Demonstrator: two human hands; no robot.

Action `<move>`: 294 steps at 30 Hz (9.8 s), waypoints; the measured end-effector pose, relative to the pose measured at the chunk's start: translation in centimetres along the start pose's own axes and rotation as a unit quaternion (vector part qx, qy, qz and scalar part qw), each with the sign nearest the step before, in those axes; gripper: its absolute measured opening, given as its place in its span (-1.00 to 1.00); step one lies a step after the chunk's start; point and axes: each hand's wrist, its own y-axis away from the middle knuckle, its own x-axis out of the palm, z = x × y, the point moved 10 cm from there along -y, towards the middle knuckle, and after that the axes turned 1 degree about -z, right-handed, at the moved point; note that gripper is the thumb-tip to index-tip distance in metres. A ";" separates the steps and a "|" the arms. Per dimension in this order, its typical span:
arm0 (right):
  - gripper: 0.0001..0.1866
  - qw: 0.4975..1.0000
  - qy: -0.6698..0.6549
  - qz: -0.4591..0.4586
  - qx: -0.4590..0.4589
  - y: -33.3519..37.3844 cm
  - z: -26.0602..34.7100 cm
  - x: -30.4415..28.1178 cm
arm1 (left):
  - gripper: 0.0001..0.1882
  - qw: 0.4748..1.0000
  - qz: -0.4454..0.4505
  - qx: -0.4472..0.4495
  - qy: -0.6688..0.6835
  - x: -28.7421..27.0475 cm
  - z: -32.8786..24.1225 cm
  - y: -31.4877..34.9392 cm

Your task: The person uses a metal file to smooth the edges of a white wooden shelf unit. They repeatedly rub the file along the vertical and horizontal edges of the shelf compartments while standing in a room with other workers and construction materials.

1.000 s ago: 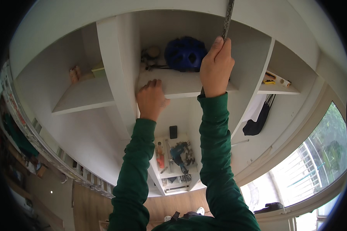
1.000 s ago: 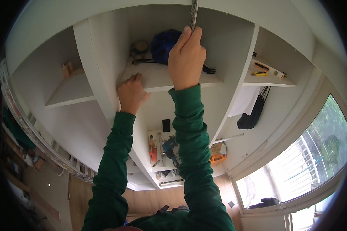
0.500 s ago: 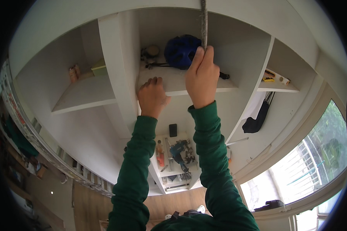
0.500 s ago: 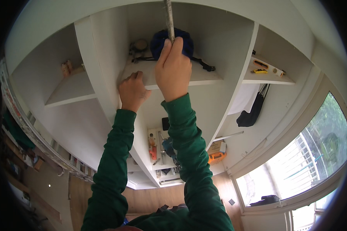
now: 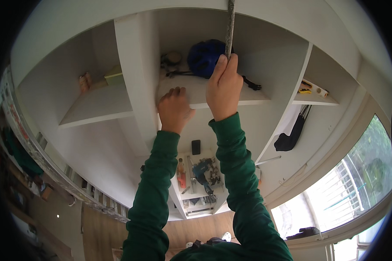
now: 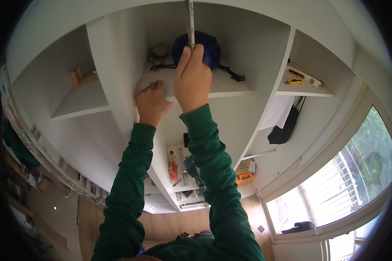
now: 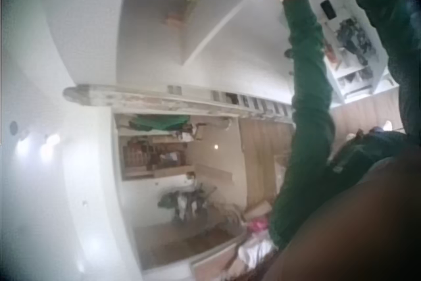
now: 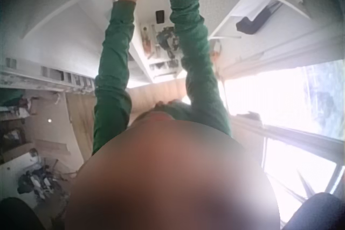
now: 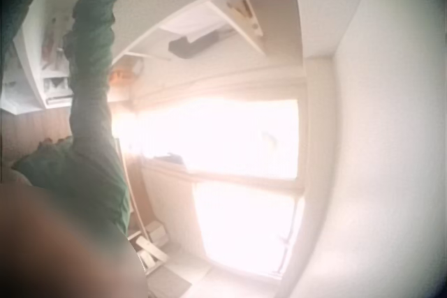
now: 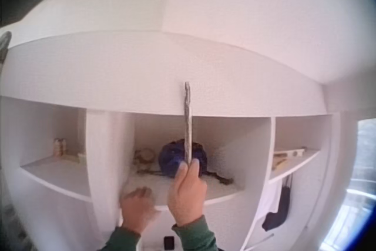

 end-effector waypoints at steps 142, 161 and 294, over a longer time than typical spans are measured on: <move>-0.74 0.993 0.025 0.044 -0.104 -1.5 7.2 2.0 | -0.64 0.999 0.009 0.032 0.009 -0.1 -0.2 0.2; -0.83 0.790 0.138 0.524 0.285 59.3 -25.0 -24.8 | -0.48 0.998 -0.037 0.029 -0.043 -0.5 -0.4 0.5; -0.69 0.995 -0.010 -0.006 -0.102 2.0 7.6 3.1 | -0.47 0.934 -0.226 -0.071 0.269 -17.0 6.5 -7.7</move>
